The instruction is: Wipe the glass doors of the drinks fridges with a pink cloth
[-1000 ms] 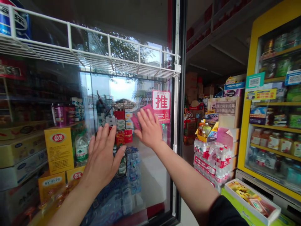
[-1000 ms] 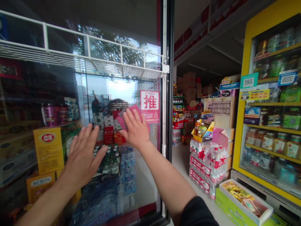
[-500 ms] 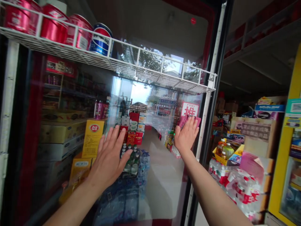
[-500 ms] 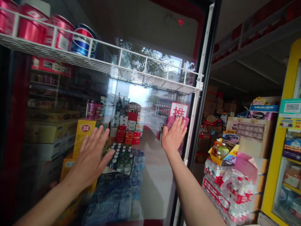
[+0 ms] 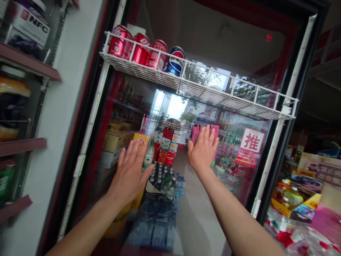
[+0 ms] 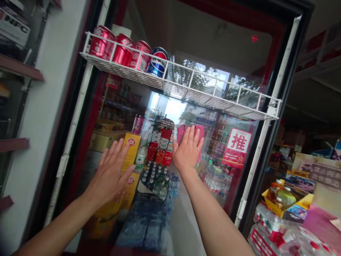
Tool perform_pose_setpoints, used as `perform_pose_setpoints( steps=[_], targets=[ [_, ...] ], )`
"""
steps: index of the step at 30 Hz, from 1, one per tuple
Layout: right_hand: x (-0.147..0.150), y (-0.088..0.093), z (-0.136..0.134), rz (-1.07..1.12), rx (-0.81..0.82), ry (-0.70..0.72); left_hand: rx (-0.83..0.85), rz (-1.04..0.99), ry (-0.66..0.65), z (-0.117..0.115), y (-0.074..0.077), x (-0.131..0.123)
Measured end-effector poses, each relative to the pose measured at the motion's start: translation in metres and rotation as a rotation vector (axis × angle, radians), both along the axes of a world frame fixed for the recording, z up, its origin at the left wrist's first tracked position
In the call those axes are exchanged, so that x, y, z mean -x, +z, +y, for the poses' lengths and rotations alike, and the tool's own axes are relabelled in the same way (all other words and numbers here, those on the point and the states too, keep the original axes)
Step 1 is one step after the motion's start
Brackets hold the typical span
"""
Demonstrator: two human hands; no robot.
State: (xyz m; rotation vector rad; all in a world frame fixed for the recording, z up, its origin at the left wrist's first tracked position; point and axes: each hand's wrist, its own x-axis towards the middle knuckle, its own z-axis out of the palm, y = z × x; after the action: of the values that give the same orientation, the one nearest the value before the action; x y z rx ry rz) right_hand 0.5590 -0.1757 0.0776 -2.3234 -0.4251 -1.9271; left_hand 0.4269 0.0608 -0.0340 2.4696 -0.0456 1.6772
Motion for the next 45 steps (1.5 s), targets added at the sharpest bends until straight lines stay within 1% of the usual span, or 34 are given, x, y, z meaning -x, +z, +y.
perform_pose_setpoints(
  steps=[7, 11, 15, 19, 23, 27, 29, 31, 33, 39, 41, 43, 45],
  targets=[
    [0.02, 0.006, 0.074, 0.029, 0.111, 0.127, 0.036, 0.013, 0.063, 0.036, -0.002, 0.018],
    [0.029, 0.009, 0.113, 0.041, 0.188, 0.209, 0.058, 0.017, 0.091, 0.05, -0.003, 0.027],
    [0.036, 0.007, 0.156, 0.034, 0.268, 0.28, 0.08, 0.013, 0.104, 0.064, -0.004, 0.037],
    [0.044, 0.003, 0.199, 0.037, 0.358, 0.372, 0.1, 0.032, 0.124, 0.078, -0.01, 0.048],
    [0.053, 0.004, 0.238, 0.053, 0.453, 0.462, 0.103, 0.039, 0.171, 0.092, -0.018, 0.059],
    [0.058, 0.006, 0.269, 0.037, 0.565, 0.538, 0.119, 0.043, 0.224, 0.104, -0.025, 0.071],
    [0.058, 0.003, 0.281, 0.024, 0.613, 0.56, 0.141, 0.05, 0.238, 0.108, -0.028, 0.076],
    [0.059, -0.005, 0.287, 0.022, 0.642, 0.577, 0.163, 0.058, 0.24, 0.11, -0.032, 0.08],
    [0.061, -0.019, 0.29, 0.036, 0.659, 0.593, 0.185, 0.069, 0.238, 0.108, -0.038, 0.083],
    [0.069, -0.081, 0.29, 0.135, 0.667, 0.635, 0.278, 0.156, 0.211, 0.094, -0.064, 0.086],
    [0.07, -0.098, 0.29, 0.165, 0.665, 0.655, 0.312, 0.189, 0.202, 0.09, -0.072, 0.086],
    [0.071, -0.108, 0.291, 0.182, 0.669, 0.663, 0.338, 0.224, 0.193, 0.087, -0.079, 0.086],
    [0.072, -0.111, 0.289, 0.195, 0.694, 0.66, 0.36, 0.249, 0.186, 0.083, -0.082, 0.085]
  ],
)
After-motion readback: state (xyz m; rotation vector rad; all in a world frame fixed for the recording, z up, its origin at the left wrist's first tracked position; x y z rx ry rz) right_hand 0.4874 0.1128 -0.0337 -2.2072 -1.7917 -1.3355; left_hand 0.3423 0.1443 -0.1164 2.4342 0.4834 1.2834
